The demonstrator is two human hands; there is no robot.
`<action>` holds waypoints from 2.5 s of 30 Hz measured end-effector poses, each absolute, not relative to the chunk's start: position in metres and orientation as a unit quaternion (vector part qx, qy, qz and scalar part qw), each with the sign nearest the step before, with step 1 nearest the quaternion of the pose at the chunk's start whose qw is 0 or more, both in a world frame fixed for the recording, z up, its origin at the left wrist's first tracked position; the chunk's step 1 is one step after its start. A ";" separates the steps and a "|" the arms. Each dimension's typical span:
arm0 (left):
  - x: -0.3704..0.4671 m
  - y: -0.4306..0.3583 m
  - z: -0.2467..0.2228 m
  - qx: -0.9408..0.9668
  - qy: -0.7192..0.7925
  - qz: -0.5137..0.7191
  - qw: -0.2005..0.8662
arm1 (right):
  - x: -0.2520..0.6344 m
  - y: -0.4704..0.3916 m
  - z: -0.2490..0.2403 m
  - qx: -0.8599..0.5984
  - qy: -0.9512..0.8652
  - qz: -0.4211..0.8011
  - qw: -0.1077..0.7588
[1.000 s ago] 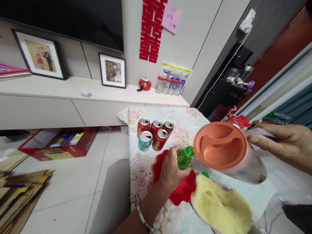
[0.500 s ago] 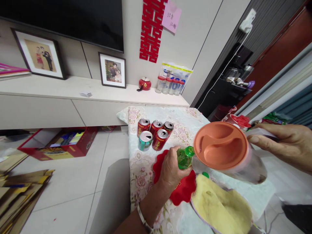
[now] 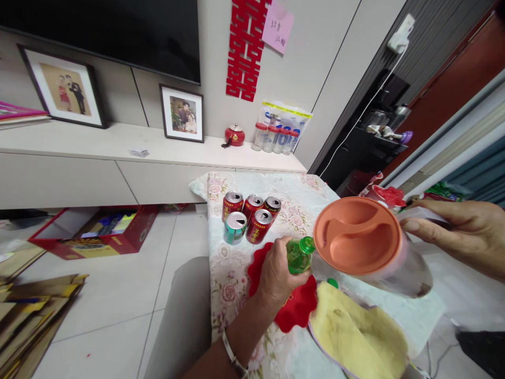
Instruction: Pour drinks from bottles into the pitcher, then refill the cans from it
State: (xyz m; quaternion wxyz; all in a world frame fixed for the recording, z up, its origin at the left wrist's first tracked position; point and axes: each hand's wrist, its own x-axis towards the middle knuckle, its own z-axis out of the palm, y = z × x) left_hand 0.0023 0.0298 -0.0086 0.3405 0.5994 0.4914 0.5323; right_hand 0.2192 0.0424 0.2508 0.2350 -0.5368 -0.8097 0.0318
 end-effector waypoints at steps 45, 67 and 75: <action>0.002 0.029 -0.010 0.600 0.494 0.531 0.338 | 0.226 0.044 0.252 -0.539 -0.816 0.044 0.204; 0.002 0.030 -0.010 0.603 0.492 0.528 0.339 | 0.223 0.045 0.252 -0.538 -0.815 0.045 0.213; 0.002 0.030 -0.011 0.602 0.495 0.528 0.337 | 0.224 0.045 0.252 -0.523 -0.823 0.040 0.219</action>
